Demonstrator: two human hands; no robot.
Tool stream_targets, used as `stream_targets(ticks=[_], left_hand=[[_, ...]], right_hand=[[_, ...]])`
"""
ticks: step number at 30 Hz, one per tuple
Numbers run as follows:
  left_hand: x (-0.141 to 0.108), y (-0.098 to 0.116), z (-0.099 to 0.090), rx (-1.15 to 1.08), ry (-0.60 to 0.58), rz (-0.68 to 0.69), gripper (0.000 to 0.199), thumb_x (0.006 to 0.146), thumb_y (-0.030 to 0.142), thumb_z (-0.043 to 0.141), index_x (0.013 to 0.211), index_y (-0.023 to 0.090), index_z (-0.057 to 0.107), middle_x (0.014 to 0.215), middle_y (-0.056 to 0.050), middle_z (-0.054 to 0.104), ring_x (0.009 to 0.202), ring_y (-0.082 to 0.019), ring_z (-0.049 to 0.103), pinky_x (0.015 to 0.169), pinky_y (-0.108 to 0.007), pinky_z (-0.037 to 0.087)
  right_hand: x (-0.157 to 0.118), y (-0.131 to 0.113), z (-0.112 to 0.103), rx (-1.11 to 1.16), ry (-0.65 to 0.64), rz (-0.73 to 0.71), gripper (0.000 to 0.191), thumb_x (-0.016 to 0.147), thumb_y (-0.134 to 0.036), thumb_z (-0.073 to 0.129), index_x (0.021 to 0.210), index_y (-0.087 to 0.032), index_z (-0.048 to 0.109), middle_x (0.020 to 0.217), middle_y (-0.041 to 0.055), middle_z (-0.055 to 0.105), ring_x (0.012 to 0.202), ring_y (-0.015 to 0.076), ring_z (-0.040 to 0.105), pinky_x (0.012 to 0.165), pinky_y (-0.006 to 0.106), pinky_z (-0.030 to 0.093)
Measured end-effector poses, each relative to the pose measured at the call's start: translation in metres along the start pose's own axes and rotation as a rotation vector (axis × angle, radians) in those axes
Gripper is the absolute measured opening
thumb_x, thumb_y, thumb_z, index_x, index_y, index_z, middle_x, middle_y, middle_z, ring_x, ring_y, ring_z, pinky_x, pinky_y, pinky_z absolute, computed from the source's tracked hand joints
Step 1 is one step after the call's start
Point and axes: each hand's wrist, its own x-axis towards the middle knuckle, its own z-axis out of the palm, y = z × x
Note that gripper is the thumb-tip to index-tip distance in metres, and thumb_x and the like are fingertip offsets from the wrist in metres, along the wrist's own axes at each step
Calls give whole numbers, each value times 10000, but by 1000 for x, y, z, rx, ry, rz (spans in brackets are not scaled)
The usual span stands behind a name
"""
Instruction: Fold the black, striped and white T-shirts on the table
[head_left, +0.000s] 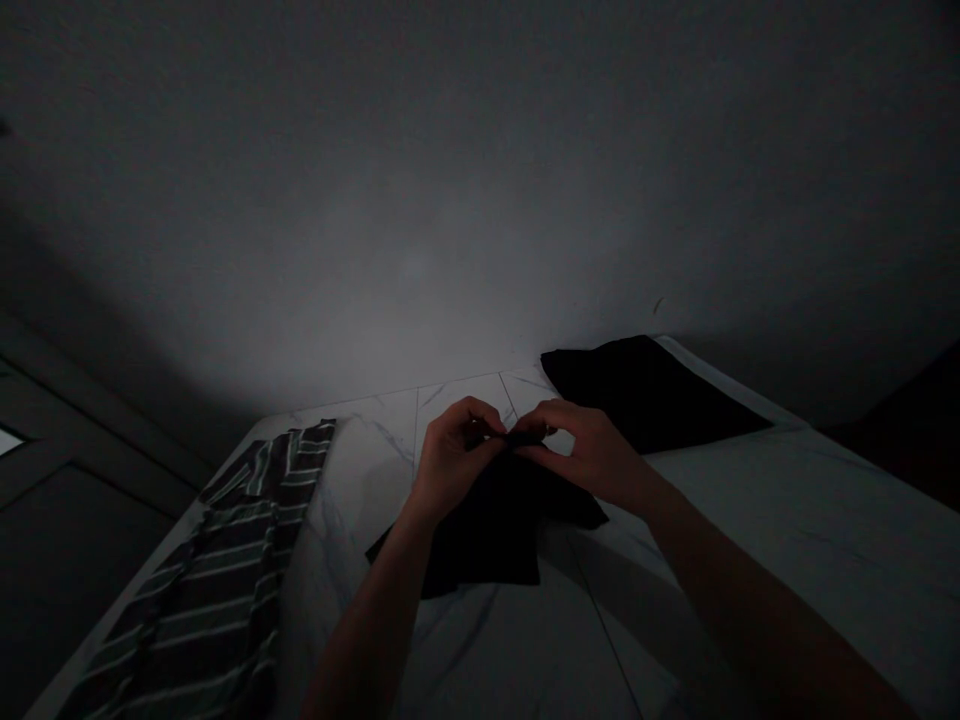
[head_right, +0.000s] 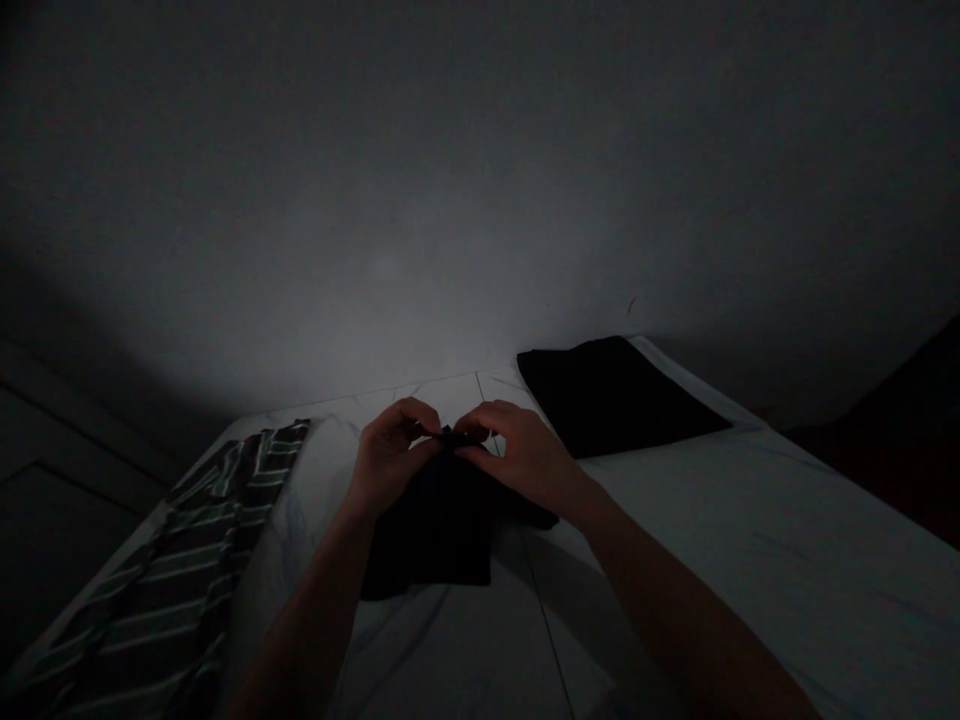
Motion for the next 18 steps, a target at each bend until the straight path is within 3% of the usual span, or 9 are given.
stream_targets(ticks=[5,11,15,18], left_hand=[[0,0,0,-22,5,10,168,695,103,652,820,195,589,816,-2,618,784,-119,603,748,-245,507],[1,-3,-3,-21,-124,-151,101,774,251,673,833,183,627,814,-31,663,783,-143,624,755,-277,507],[2,-11,1,-74,0,-192,201,794,360,692,829,192,587,753,1,605,701,-112,568,674,-233,465],[1,-12,6,49,129,-144,232,789,385,711,824,197,581,775,3,586,707,-111,545,687,-233,454]], right_hand=[[0,-3,3,106,92,60,133,783,-314,732,716,-233,650,725,-3,640,670,152,576,663,303,490],[0,-3,5,231,152,139,227,726,-422,785,689,-232,667,715,-5,630,671,148,577,607,278,472],[1,-2,1,384,105,369,334,707,-550,752,701,-225,674,625,-15,606,583,140,550,528,262,437],[3,2,-1,513,165,489,424,666,-627,747,693,-218,639,613,-22,592,543,129,530,493,252,420]])
